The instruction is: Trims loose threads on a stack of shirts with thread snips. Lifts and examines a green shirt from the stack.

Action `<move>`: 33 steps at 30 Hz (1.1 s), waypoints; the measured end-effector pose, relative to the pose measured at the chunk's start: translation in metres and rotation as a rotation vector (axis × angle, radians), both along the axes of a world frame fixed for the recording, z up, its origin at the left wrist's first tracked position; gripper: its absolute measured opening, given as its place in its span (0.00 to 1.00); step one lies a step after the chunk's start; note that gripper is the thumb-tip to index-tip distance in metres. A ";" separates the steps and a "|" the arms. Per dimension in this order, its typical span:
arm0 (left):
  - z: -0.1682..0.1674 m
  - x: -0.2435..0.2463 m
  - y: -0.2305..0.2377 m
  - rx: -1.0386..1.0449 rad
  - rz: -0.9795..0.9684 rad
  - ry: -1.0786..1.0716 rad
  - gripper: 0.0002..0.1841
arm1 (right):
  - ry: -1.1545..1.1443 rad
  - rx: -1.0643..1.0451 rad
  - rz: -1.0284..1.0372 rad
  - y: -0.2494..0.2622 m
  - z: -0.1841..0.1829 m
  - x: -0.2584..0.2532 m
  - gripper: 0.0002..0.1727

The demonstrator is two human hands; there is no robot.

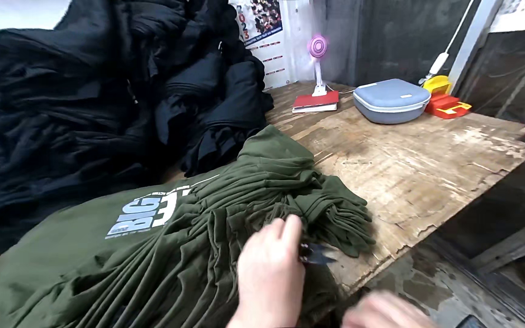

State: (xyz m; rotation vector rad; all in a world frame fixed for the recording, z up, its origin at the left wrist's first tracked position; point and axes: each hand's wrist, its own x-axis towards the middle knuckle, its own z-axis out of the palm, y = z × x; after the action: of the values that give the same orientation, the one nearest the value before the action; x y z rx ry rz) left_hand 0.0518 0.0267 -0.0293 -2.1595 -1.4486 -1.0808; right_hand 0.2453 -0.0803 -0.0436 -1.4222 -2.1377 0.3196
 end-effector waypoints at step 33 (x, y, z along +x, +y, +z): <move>0.019 -0.021 -0.026 -0.559 -0.313 0.144 0.08 | 0.428 0.156 -0.322 0.040 -0.042 -0.013 0.06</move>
State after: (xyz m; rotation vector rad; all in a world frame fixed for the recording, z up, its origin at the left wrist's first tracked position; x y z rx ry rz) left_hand 0.0308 0.0002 -0.0103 -2.8610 -1.5093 -0.6292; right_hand 0.2324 -0.0404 -0.0858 -1.4289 -1.5331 0.2938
